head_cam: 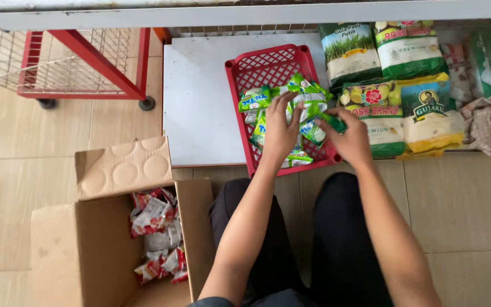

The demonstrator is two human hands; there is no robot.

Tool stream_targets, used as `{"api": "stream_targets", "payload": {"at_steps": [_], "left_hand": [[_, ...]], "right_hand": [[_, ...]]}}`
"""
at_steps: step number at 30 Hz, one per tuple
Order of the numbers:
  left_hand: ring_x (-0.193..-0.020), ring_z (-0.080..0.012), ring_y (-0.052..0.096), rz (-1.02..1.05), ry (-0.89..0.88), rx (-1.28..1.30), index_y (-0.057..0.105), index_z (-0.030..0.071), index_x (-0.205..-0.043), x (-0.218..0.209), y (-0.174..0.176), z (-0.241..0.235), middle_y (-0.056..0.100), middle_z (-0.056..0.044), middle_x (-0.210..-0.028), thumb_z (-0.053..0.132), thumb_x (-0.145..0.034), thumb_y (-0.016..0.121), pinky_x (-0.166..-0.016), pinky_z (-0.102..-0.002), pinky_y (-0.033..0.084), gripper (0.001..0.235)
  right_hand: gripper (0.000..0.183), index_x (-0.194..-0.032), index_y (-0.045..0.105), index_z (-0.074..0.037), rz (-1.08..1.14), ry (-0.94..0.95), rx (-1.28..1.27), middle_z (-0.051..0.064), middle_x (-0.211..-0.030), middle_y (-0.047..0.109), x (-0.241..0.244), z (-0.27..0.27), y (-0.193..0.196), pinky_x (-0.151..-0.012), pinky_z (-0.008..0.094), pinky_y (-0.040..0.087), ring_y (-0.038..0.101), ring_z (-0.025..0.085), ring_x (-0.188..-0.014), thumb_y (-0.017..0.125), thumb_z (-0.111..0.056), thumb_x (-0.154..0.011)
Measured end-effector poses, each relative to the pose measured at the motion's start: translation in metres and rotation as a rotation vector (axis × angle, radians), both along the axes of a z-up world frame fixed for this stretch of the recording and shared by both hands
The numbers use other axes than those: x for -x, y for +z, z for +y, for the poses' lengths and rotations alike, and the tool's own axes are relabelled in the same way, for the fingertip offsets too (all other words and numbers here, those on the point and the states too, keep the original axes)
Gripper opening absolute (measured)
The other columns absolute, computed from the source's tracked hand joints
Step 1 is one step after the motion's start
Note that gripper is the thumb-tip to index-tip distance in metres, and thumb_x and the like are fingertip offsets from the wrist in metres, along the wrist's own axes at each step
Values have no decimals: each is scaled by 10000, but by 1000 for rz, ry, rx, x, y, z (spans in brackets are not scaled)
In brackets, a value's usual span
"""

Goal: The person sits on the floor and transfers snack packets from a cardboard box into a red basket, then arranges them on a metal shelf. They handle multiple snack brands and organize them by type.

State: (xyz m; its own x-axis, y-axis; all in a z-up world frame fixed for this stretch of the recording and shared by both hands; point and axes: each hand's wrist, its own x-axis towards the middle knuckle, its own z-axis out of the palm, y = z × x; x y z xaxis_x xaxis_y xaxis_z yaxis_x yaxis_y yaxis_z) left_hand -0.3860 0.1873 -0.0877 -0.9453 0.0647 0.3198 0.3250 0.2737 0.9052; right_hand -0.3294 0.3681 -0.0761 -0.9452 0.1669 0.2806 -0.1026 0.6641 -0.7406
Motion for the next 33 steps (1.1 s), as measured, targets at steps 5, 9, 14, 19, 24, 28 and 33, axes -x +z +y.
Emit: {"api": "stream_targets", "payload": {"at_steps": [5,9,14,19,24,28,33], "left_hand": [[-1132,-276,707,-224,-203,-235,645,-36,-1289,8,18,-7,718,-193,-1203,347,-969,734,-974,-367,535,507],[-1023,-152,699,-409,-333,-397,655,-35,-1256,14,41,-20,759,-114,-1104,374,-908,777,-905,-311,559,551],[-914,-130,657,-374,-418,-381,723,-50,-1154,3,43,-21,751,-113,-1010,367,-869,813,-828,-307,552,513],[-951,-174,721,-235,-325,-171,713,-37,-1157,-2,53,-43,762,-132,-1038,444,-833,818,-857,-324,560,589],[-868,-205,765,-233,-23,-146,722,-16,-1171,-22,72,-70,765,-154,-946,579,-875,718,-789,-338,578,665],[-754,-219,769,-289,252,-60,760,38,-1083,-55,98,-105,773,-150,-841,564,-796,723,-694,-347,575,599],[-861,-233,755,-128,550,78,742,64,-1102,-98,119,-139,770,-139,-939,595,-839,714,-744,-361,577,593]], "right_hand": [[329,-1181,696,-8,-186,142,299,29,-1086,731,28,-13,59,-859,286,517,642,102,-990,776,-241,-963],[336,-1228,678,-22,-235,83,285,14,-1123,716,24,-27,88,-907,259,496,622,83,-1043,734,-217,-960],[351,-1290,601,-43,-200,96,661,-34,-1200,657,-19,-20,70,-948,243,501,609,77,-1137,685,-144,-965],[275,-1269,634,-15,-409,142,865,27,-1112,692,-9,-9,48,-800,283,488,629,119,-964,684,-92,-1010],[271,-1258,619,-54,-450,353,1026,49,-1173,706,24,-27,23,-900,303,563,683,140,-1031,653,-90,-992],[243,-1330,594,-82,-454,617,1186,63,-1297,675,48,-61,16,-1016,346,524,649,157,-1164,618,-78,-1088],[204,-1338,589,-86,-515,882,1252,78,-1371,657,51,-104,11,-1119,443,499,640,202,-1255,563,-101,-1137]]}}
